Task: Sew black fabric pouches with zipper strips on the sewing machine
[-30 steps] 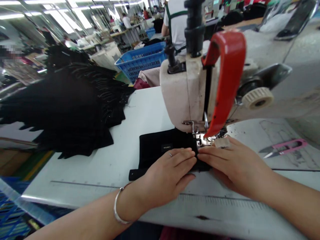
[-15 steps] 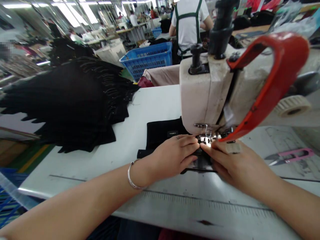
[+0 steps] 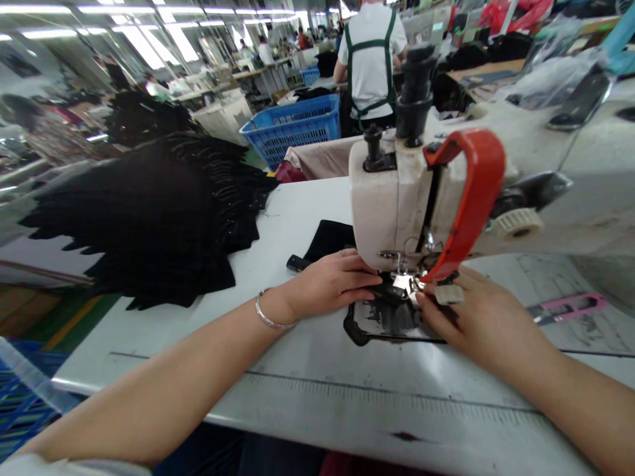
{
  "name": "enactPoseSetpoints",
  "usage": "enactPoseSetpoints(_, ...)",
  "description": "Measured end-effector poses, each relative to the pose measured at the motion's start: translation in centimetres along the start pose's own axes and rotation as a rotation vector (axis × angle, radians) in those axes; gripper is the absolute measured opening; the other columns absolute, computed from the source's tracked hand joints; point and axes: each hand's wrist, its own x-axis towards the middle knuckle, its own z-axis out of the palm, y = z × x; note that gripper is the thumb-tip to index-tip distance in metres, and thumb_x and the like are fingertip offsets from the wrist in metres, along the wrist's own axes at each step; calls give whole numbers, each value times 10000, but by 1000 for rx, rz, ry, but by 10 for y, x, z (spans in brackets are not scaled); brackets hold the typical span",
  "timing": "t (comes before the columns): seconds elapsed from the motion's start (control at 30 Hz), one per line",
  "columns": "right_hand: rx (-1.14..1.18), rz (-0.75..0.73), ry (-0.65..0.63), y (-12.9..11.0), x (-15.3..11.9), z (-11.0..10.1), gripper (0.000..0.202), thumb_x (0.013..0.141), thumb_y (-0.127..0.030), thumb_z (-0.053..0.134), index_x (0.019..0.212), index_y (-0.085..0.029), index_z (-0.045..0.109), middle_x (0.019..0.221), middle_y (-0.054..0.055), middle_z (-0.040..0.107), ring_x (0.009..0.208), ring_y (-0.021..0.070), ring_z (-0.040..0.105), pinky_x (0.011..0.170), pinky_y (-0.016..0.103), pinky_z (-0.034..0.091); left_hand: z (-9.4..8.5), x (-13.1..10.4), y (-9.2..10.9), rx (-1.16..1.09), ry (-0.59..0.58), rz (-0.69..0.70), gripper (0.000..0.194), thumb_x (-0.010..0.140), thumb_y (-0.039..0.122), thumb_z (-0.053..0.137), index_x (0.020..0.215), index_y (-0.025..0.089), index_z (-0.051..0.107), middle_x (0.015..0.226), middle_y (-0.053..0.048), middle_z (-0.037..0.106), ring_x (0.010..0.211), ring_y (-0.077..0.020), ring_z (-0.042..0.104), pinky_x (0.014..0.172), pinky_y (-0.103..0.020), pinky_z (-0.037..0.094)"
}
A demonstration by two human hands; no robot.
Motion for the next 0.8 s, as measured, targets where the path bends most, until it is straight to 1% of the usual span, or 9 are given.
enactPoseSetpoints(0.13,32,-49,-54,-4,-1,-2,297,975,-299,534,734,-194,672,760,80,659,778,248,589,720,394,457,3,5,12,99,-11,-11,242,996,289,587,1173,148,672,1139,-116,732,1105,-228,681,983,-416,564)
enactPoseSetpoints(0.2,34,-41,-24,-7,0,2,252,959,-346,567,796,-186,672,779,83,660,790,255,594,715,391,460,8,7,20,124,34,-52,199,986,258,585,1124,158,687,1083,-97,744,1043,-212,700,952,-389,575)
enactPoseSetpoints(0.27,-1,-6,17,-8,1,9,228,944,-362,589,941,-151,673,860,111,679,803,265,608,692,388,472,13,8,28,127,83,-106,169,979,240,591,1085,169,702,1050,-80,748,1005,-198,707,939,-371,578)
enactPoseSetpoints(0.37,-28,-65,-5,-6,2,15,198,962,-220,540,1106,-153,658,971,109,705,808,245,626,692,372,487,17,7,41,105,91,-162,164,999,233,579,1078,173,710,1049,-69,748,1001,-189,699,937,-357,580)
enactPoseSetpoints(0.43,7,-142,-36,-6,2,12,239,947,-134,511,1123,-186,665,1018,88,713,831,235,626,715,367,496,18,5,49,86,71,-187,181,1009,243,570,1096,165,709,1073,-73,744,1025,-198,690,953,-374,577)
enactPoseSetpoints(0.47,35,-153,-39,-6,2,10,241,934,-126,515,1106,-189,673,1031,88,713,850,241,624,732,373,504,17,3,52,77,60,-203,191,1012,238,562,1113,163,706,1090,-77,742,1041,-202,686,967,-387,573)
enactPoseSetpoints(0.6,133,-89,-17,-12,-1,2,166,948,-199,541,1021,-165,687,1006,103,719,894,259,628,777,401,529,18,-1,58,62,47,-241,223,1014,174,531,1150,192,707,1140,-64,744,1076,-188,688,996,-394,564)
enactPoseSetpoints(0.7,146,-61,-13,-13,-2,6,172,983,-224,538,1016,-179,701,981,88,739,871,251,656,737,386,536,21,-2,58,49,91,-244,196,1008,180,554,1093,205,729,1117,-41,761,1063,-176,700,983,-371,570)
enactPoseSetpoints(0.8,216,11,-35,-10,-1,13,158,957,-193,572,1013,-207,719,985,71,749,887,242,679,740,371,543,23,0,57,33,115,-238,183,1007,179,558,1058,197,733,1100,-40,767,1045,-172,705,973,-358,573)
